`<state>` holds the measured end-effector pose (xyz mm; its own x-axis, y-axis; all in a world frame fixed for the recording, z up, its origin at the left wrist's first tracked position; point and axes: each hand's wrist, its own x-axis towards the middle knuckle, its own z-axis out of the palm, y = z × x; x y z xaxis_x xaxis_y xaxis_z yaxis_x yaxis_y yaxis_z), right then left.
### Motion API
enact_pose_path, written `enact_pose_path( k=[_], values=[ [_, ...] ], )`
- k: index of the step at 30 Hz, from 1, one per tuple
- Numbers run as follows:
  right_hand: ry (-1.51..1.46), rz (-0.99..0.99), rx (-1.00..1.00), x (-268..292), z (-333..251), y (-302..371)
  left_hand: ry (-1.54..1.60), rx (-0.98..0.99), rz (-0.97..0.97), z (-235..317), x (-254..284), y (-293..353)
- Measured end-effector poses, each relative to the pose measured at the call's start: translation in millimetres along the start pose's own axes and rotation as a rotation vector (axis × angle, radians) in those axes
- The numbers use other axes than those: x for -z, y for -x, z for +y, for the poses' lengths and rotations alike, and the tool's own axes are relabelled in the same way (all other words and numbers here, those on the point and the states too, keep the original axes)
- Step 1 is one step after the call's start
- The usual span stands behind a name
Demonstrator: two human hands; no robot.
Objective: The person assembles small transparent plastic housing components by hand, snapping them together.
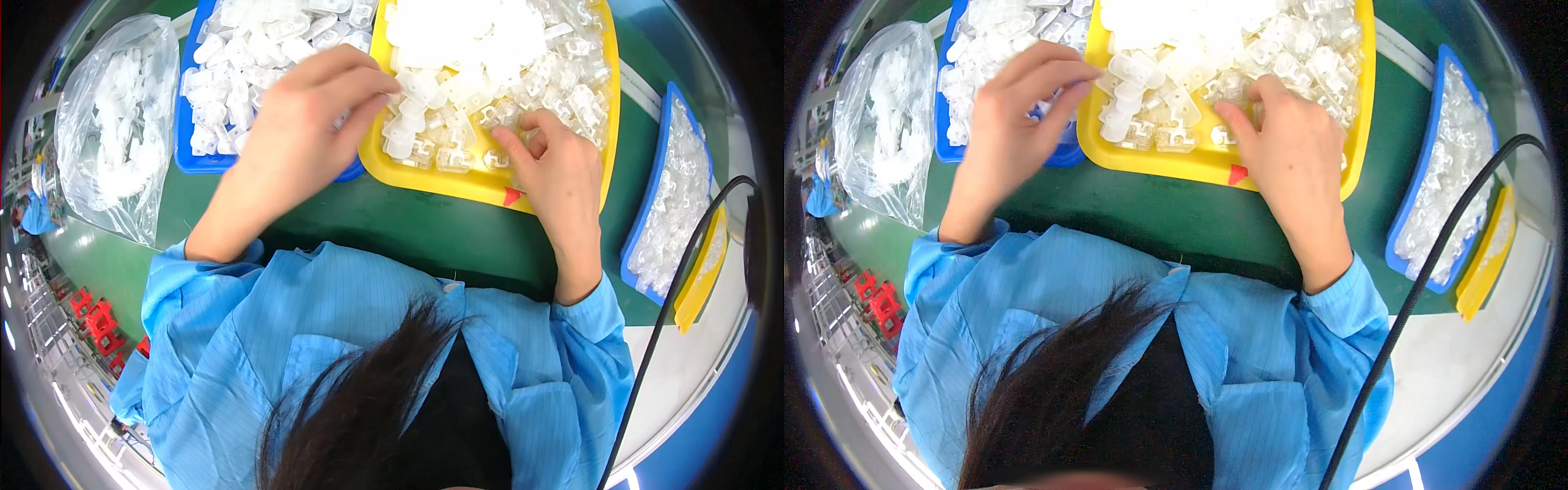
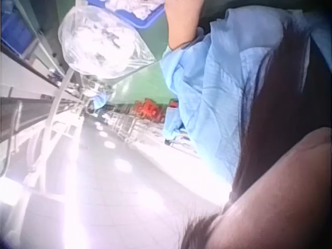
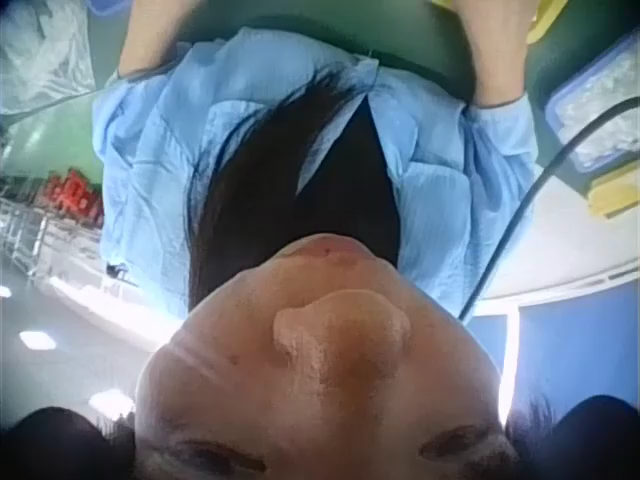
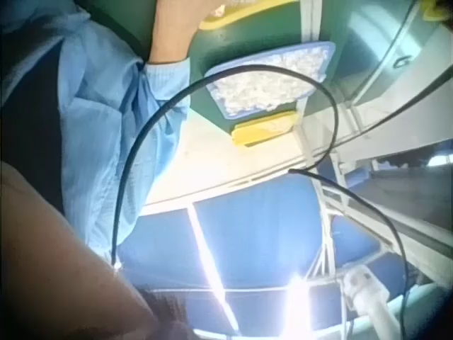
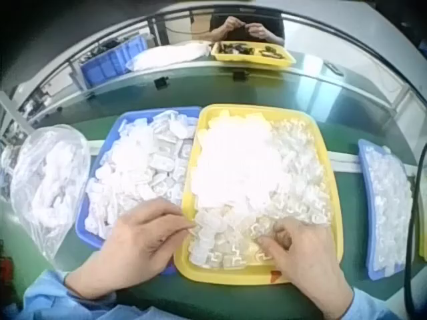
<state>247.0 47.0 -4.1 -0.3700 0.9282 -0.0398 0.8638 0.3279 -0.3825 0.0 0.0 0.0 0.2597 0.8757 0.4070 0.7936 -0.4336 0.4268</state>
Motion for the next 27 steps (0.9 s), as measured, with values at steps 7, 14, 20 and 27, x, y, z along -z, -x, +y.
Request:
enact_pose_path(
  k=[7,14,20,27],
  values=[
    [-0.143,0.146,0.049,-5.6,3.8,-11.0,-0.122,0.122,-0.020,1.4,-21.9,-18.8],
    [-0.511,0.211,0.025,3.3,10.3,-4.2,0.050,-0.014,0.132,16.4,-45.1,-26.0],
    [-1.164,0.118,0.032,23.6,1.6,-26.3,0.836,0.347,-0.005,35.5,-50.8,-69.5],
    [-1.215,0.120,-0.022,12.2,8.9,-36.8,1.300,0.495,0.001,29.1,-62.6,-71.2]
  ],
)
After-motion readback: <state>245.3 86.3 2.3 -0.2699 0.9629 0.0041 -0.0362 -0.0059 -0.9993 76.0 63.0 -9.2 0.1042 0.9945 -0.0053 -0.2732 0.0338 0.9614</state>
